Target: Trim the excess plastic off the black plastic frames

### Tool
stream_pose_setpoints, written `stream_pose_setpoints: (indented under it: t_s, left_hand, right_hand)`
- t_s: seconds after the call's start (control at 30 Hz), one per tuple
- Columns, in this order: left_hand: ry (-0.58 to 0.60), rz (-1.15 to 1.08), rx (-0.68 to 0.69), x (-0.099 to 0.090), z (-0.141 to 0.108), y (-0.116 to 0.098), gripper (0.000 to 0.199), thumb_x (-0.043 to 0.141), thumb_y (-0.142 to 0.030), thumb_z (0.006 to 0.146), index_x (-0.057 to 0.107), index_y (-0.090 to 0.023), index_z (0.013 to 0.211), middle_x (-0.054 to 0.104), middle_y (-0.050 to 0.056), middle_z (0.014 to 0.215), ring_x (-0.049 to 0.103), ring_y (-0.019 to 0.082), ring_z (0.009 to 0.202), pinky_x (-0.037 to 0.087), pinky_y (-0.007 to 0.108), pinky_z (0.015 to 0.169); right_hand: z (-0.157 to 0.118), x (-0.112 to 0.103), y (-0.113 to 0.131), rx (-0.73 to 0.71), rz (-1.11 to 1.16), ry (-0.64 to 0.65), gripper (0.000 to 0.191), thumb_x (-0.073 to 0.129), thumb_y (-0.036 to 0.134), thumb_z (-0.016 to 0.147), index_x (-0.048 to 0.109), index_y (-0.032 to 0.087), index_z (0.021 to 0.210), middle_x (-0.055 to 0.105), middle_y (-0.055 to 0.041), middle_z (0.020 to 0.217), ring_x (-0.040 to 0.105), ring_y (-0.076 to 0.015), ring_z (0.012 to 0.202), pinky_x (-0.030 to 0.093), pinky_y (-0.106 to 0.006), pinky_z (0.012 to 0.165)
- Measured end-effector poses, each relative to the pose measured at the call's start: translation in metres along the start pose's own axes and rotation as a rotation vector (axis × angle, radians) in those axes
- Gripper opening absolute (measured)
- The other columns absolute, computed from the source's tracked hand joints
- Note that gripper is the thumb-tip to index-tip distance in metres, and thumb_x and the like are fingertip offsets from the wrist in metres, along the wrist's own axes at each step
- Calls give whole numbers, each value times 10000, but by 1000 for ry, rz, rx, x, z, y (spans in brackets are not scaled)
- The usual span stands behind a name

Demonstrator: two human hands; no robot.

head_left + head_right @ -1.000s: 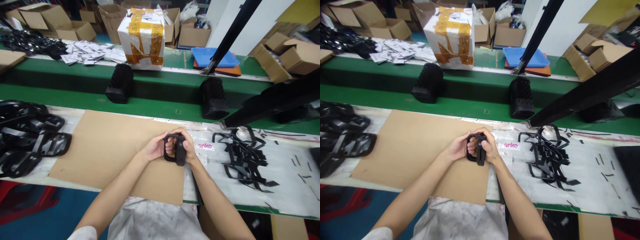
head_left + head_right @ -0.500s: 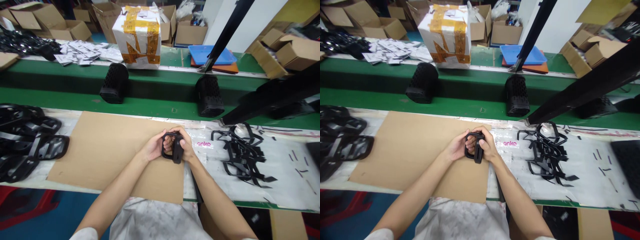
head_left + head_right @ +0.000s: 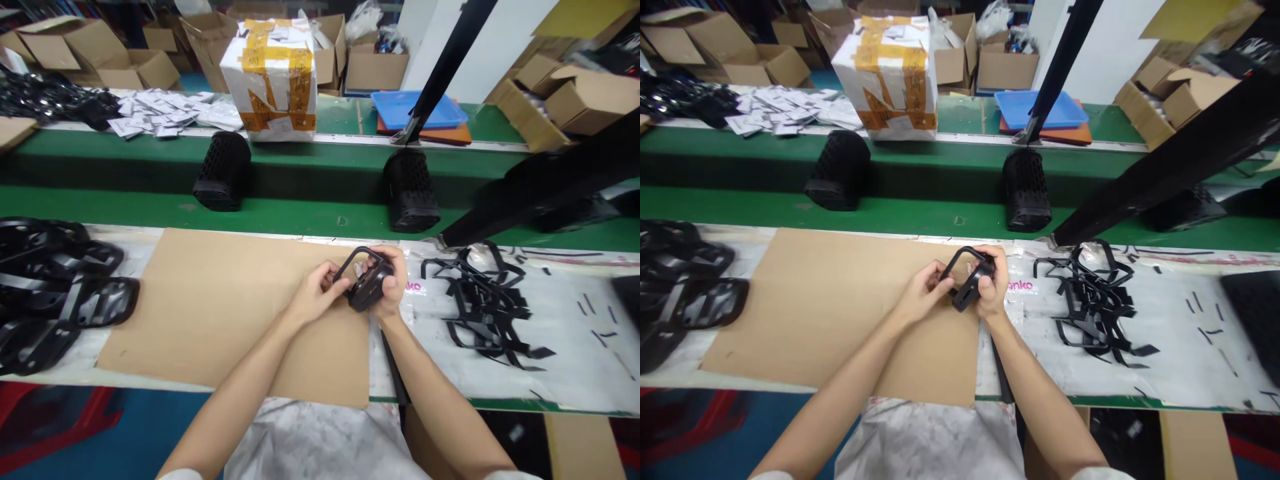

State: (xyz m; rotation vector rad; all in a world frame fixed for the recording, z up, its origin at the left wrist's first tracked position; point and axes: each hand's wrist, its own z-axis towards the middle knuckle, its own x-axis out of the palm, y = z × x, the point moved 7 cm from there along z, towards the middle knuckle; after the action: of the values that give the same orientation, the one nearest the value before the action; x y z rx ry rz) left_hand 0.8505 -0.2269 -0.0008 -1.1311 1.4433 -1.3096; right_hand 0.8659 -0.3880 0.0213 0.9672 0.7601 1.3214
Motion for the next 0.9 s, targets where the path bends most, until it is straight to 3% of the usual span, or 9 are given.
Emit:
stream_pose_setpoints:
  t_s: [0.1, 0.17, 0.33, 0.5, 0.6, 0.73, 0.8, 0.9]
  left_hand:
    - [-65, 299, 64, -4, -1, 0, 300, 665, -495, 918, 607, -201, 901, 523, -44, 657, 456, 116, 595, 350, 260, 603]
    - [-83, 302, 55, -5, 1, 3, 272, 621, -476, 950, 598, -207, 917, 532, -45, 653, 466, 117, 589, 358, 256, 597]
    - [-120, -14, -16, -13, 6, 5, 295, 686, -475, 913, 604, -200, 983, 600, -10, 778, 552, 128, 699, 429, 235, 649]
    - [-43, -447, -56, -19, 9, 1, 420, 873, -421, 755, 668, -177, 1029, 725, 80, 1038, 676, 199, 1009, 499, 304, 939]
    - [-87, -652, -55, -30, 12, 2, 484, 914, -431, 701, 673, -188, 1042, 741, 53, 940, 703, 211, 1005, 505, 334, 962]
    - [-227, -699, -10, -47, 14, 2, 492, 892, -527, 702, 675, -190, 988, 686, 2, 787, 706, 198, 940, 527, 304, 873]
    - [-288, -677, 9, -50, 13, 4, 469, 828, -599, 748, 667, -182, 889, 649, -10, 728, 690, 174, 824, 527, 288, 812]
    - [-295, -542, -37, -42, 10, 10, 523, 682, -680, 839, 643, -168, 741, 586, -14, 611, 582, 135, 594, 486, 271, 661]
  right_hand:
    - [3, -4, 10, -121, -130, -32, 635, 566, 791, 851, 638, 233, 1146, 565, -67, 986, 603, -256, 824, 523, -427, 741]
    - [4, -3, 16, -177, -176, -15, 602, 598, 754, 857, 648, 229, 1147, 578, -74, 1006, 617, -286, 913, 521, -460, 814]
    - [1, -2, 12, -90, -150, -49, 607, 636, 737, 839, 610, 248, 1197, 573, -85, 1074, 612, -289, 939, 532, -472, 852]
    - [0, 1, 1, 111, 8, -73, 604, 504, 740, 909, 538, 270, 1288, 572, -87, 1033, 627, -293, 937, 559, -458, 854]
    - [3, 12, 1, 190, 54, 81, 564, 510, 651, 960, 524, 256, 1362, 638, -99, 1050, 651, -319, 1053, 547, -492, 959]
    - [2, 27, 1, 242, 114, 315, 571, 641, 560, 950, 490, 248, 1404, 704, -104, 1119, 687, -303, 1104, 544, -488, 1019]
    - [-2, 32, -3, 290, 147, 374, 453, 657, 528, 959, 535, 255, 1299, 719, -86, 1097, 731, -272, 1007, 592, -454, 941]
    - [-14, 42, -14, 414, 108, 464, 300, 648, 517, 975, 569, 250, 1085, 733, -46, 953, 756, -232, 779, 634, -370, 695]
